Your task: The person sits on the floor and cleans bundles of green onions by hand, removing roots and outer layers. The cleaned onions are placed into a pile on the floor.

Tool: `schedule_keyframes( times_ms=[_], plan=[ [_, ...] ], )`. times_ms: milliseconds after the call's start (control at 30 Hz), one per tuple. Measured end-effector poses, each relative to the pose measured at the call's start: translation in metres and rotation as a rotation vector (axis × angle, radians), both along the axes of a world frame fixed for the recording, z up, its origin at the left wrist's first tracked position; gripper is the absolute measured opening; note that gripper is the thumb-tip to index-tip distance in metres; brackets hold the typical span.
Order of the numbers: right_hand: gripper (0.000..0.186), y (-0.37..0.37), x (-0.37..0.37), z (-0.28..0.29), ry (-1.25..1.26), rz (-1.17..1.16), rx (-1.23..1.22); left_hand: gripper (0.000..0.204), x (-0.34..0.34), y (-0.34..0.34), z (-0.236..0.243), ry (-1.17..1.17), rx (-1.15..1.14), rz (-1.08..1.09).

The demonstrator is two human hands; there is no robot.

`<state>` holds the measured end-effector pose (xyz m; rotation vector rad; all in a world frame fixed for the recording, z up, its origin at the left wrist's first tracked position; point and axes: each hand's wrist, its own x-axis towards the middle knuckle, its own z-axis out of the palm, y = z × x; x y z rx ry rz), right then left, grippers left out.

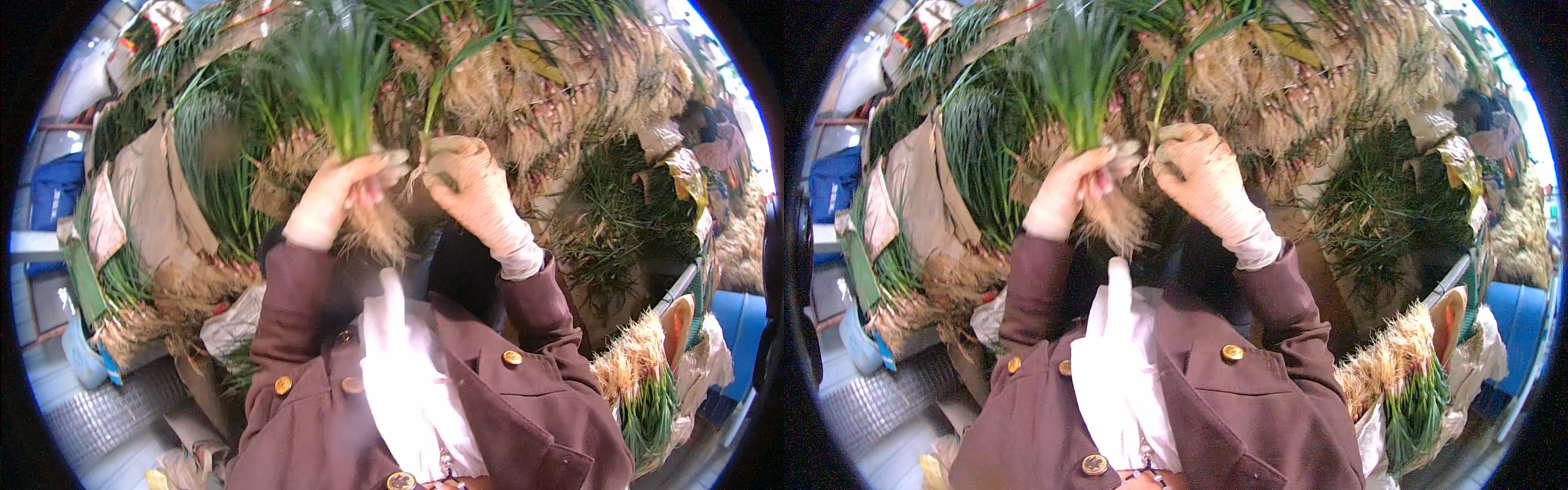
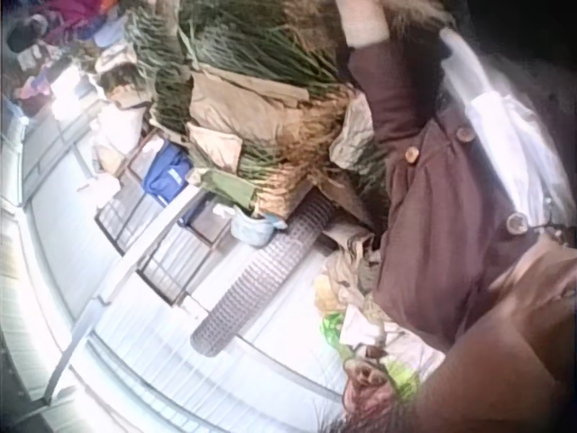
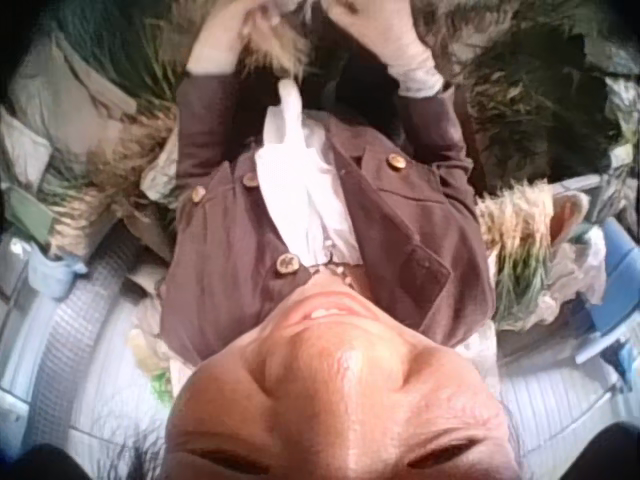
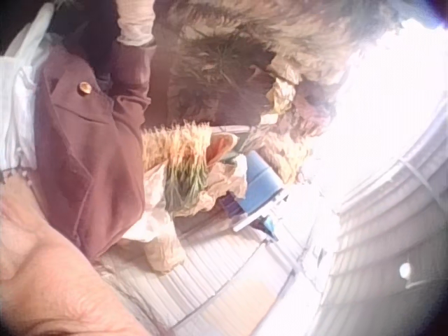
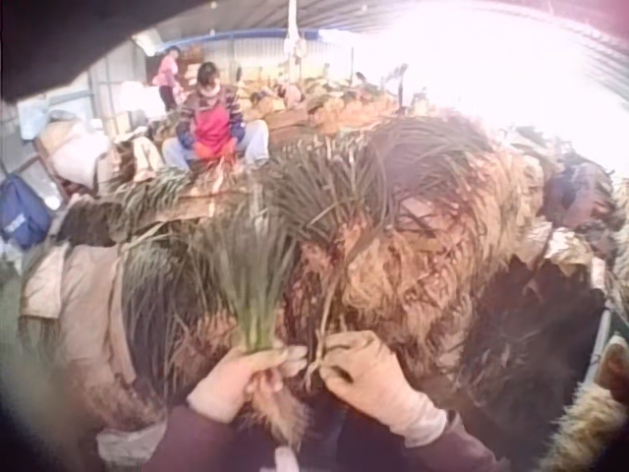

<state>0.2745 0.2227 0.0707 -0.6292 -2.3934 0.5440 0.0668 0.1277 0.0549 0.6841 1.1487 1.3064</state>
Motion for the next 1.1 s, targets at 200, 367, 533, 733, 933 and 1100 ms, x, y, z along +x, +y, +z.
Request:
schedule_keyframes(
  times_ms=[200,367,533,733,933,1100],
  plan=[
    [0.021,-0.016,-0.007,-0.008,0.043,0.168,-0.179,0.024,-0.004,0.002,-0.016,0.063,-0.048,-0.038],
    [0.073,0.008,-0.02,-0.049,0.264,0.114,-0.995,0.023,0.005,-0.006,-0.022,-0.087,-0.008,0.008],
    [0.051,-0.003,-0.035,-0.052,0.005,0.185,-0.955,0.024,-0.002,-0.01,-0.046,0.014,-0.123,-0.001],
    [0.031,-0.008,-0.037,-0.045,-0.029,0.165,-0.87,0.019,0.004,-0.017,-0.04,0.067,-0.108,-0.042],
    [0.026,-0.003,-0.035,-0.06,0.041,0.169,-0.803,0.016,0.004,-0.019,-0.036,0.132,-0.118,-0.071],
    [0.02,-0.006,-0.037,-0.044,-0.128,0.023,-0.496,0.019,0.005,-0.029,-0.041,0.046,-0.109,-0.042]
  ],
)
